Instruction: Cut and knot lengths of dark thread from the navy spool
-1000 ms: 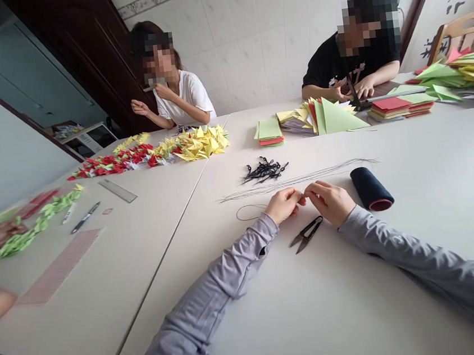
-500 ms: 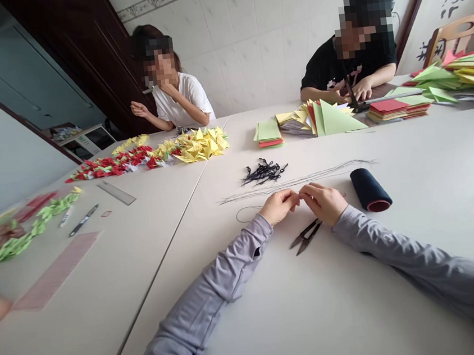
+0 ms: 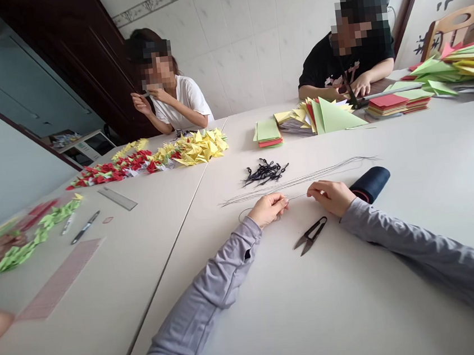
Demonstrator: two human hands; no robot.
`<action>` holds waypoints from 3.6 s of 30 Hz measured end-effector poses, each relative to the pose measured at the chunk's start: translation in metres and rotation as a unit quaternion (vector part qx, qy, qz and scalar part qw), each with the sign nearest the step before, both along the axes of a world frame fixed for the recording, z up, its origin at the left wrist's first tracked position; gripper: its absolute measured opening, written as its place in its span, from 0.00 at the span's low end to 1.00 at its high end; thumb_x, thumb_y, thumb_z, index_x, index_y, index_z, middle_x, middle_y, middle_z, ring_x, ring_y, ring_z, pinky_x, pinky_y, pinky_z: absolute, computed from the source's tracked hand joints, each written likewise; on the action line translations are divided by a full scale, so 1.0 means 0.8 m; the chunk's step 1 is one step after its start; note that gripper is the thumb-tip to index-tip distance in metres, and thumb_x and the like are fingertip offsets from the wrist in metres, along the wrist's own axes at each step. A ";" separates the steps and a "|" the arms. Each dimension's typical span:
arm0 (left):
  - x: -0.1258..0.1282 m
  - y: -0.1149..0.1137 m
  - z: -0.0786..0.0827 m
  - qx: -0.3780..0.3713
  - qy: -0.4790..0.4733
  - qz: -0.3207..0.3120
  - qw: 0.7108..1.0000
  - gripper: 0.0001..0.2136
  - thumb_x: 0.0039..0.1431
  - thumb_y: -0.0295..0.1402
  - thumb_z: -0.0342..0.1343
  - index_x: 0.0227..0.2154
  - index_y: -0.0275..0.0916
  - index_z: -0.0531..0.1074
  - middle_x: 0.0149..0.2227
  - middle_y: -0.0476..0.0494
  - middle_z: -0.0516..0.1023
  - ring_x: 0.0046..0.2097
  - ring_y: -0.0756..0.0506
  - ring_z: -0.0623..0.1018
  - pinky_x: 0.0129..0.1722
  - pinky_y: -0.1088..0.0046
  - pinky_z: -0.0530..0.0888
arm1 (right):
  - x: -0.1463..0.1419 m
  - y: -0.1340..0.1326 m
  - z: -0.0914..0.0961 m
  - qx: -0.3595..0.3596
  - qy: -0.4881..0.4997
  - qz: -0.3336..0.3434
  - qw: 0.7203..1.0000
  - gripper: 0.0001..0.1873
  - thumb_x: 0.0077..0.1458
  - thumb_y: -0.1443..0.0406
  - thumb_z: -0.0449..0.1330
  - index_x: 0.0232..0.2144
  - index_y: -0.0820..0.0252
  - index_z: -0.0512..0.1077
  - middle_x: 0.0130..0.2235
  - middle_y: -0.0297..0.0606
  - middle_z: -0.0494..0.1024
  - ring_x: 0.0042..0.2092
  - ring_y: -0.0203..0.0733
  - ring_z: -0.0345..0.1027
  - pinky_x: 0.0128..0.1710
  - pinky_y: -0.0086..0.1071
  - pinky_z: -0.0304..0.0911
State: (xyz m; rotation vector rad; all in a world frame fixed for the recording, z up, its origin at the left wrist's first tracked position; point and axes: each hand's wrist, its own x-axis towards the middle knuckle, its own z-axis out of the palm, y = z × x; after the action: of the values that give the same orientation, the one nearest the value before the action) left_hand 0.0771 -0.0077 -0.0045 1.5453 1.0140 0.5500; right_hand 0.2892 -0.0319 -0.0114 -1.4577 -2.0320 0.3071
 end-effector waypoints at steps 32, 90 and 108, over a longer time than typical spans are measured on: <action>-0.007 0.013 -0.010 0.045 -0.003 -0.013 0.999 0.16 0.53 0.46 0.50 0.25 0.35 0.65 0.20 0.55 0.61 0.18 0.59 0.54 0.18 0.80 0.52 | -0.039 -0.043 0.016 -0.549 0.467 0.002 0.693 0.25 0.59 0.48 0.38 0.28 0.60 0.62 0.20 0.24 0.54 0.13 0.23 0.35 0.10 0.21 0.32; 0.003 -0.001 0.005 0.118 0.046 -0.035 0.991 0.14 0.55 0.42 0.49 0.25 0.35 0.68 0.21 0.52 0.65 0.24 0.54 0.61 0.26 0.77 0.58 | -0.046 -0.036 0.012 -0.504 0.550 -0.002 0.666 0.20 0.53 0.47 0.51 0.25 0.57 0.56 0.15 0.21 0.50 0.13 0.25 0.36 0.09 0.19 0.34; -0.004 0.005 -0.009 0.058 -0.021 0.005 0.998 0.18 0.54 0.48 0.50 0.30 0.35 0.69 0.24 0.52 0.65 0.21 0.57 0.58 0.20 0.81 0.56 | -0.046 -0.064 -0.045 0.170 -0.168 0.180 0.954 0.21 0.62 0.53 0.43 0.45 0.56 0.70 0.30 0.40 0.68 0.30 0.38 0.61 0.23 0.29 0.51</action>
State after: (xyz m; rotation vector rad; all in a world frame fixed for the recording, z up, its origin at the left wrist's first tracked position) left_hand 0.0742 -0.0040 -0.0115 1.6248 0.9726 0.6569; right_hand 0.2522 -0.0829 -0.0471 -0.9728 -2.4775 -0.1556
